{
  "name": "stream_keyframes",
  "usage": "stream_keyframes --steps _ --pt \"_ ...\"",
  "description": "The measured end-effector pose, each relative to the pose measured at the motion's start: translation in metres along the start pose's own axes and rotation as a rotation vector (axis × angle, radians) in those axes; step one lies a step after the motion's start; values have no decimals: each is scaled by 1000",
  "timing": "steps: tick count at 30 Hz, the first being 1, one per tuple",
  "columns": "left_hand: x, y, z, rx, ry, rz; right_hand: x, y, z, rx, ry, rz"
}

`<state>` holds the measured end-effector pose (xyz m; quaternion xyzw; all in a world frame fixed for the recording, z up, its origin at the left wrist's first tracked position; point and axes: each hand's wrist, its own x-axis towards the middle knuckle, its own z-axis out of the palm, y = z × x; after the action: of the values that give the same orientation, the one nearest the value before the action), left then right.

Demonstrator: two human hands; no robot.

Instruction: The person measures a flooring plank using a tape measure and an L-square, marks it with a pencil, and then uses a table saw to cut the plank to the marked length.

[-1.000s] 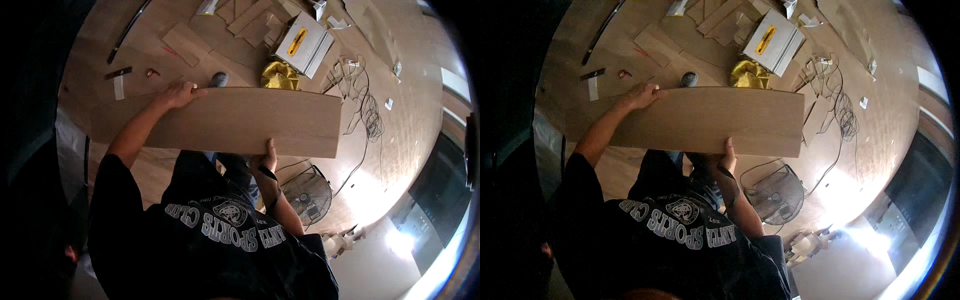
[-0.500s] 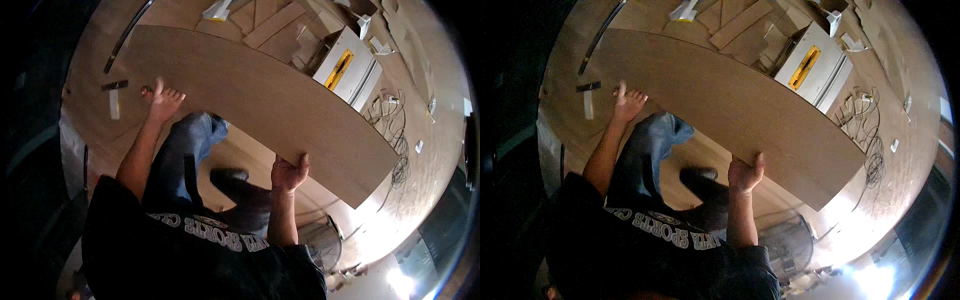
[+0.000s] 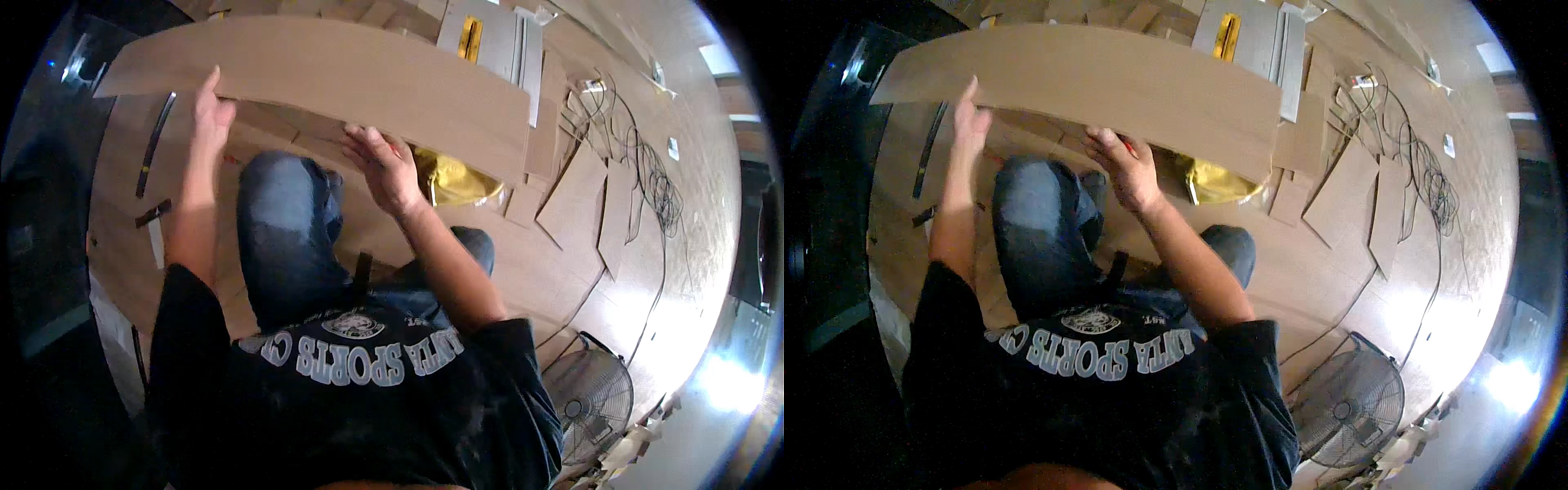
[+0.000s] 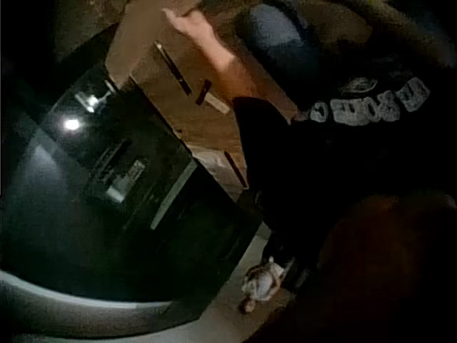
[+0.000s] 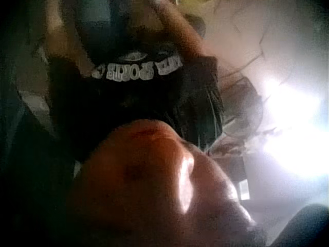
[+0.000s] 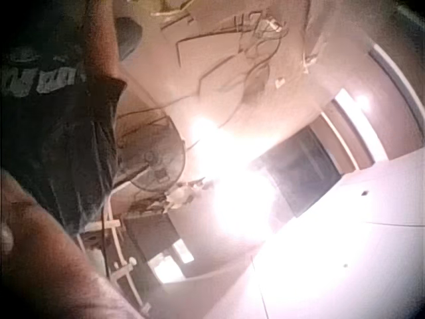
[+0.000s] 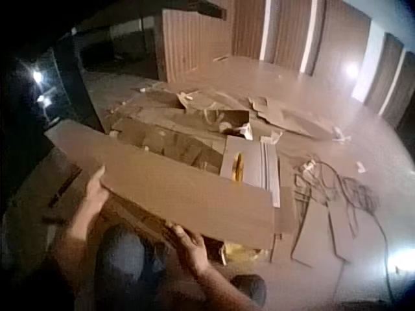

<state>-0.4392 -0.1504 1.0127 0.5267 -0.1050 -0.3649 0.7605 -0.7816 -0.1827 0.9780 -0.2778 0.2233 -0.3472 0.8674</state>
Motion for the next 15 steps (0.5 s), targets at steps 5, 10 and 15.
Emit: stream_keyframes --steps 5,10,15 --pt "85 33 -37 -184 105 52 -40 -67 -83 -979 -120 45" --pt "174 10 -68 -168 281 64 -12 -177 -190 -1341 525 -254" --pt "256 -55 -84 -214 218 -24 197 -321 -287 -1689 427 -621"
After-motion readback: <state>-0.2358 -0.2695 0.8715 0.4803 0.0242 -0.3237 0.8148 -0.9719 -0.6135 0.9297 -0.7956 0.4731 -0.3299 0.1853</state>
